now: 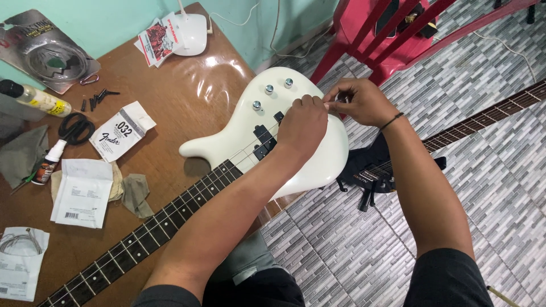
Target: The person installs a new string on a white electric bass guitar. They thread the string through the bridge, pull it taut, and then wind it onto the tuning peg at the headstock.
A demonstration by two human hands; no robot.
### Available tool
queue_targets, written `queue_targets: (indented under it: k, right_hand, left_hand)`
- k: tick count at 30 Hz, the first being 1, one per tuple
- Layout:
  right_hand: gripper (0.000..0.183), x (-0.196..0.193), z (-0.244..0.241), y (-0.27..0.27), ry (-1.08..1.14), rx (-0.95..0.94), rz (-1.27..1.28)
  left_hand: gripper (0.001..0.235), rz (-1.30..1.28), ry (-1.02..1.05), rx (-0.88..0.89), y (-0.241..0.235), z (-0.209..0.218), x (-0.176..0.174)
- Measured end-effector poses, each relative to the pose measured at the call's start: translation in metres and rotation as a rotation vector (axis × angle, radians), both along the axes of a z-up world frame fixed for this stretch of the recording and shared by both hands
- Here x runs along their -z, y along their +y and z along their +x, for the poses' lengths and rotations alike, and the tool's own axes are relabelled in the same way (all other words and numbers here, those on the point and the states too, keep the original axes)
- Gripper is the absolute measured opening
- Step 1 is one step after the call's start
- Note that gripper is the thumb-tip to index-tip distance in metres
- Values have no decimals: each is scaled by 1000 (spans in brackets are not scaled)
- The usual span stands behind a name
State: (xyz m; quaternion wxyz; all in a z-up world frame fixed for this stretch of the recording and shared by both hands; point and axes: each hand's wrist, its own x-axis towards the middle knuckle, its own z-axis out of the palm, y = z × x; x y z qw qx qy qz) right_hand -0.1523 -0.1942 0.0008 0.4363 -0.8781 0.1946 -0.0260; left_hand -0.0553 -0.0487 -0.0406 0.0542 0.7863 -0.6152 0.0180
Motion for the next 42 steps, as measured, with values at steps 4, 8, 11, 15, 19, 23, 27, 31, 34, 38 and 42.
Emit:
queue_targets:
  k: [4,8,11,15,19,23,27,31,34,38,42]
  right_hand:
    - [12,5,-2,3,-9,13,25]
    - [8,6,-1,5,77,39,-1]
    - [12,14,4,1,126,38,-68]
    - [14,-3,12,10,219,36,-169]
    - [15,-40,15,23,308,-42,-177]
    - [18,-48,9,25,272,1,-109]
    - [17,-39,8,24,218,31,-55]
    - [20,-28,7,22,143,8,-33]
    - [18,-19,4,16,108,23,15]
    - [18,-24,-3,15,112,-8,-3]
    - [22,-22,-2,16,78,-7,8]
  left_hand:
    - [31,0,74,-24,0,-2,1]
    - [36,38,141,-54,-4,-2,5]
    - [27,-10,22,-52,-1,-6,7]
    - [28,-6,1,-14,4,3,-4]
    - [29,-27,30,154,9,20,-21]
    - [30,-50,491,-39,8,36,-8]
    - [30,-44,530,-64,19,37,-18]
    - [27,-48,615,-88,29,36,-31]
    - [27,-50,645,-82,34,37,-25]
    - [26,-118,740,-93,42,43,-29]
    - [26,-242,828,-95,56,59,-51]
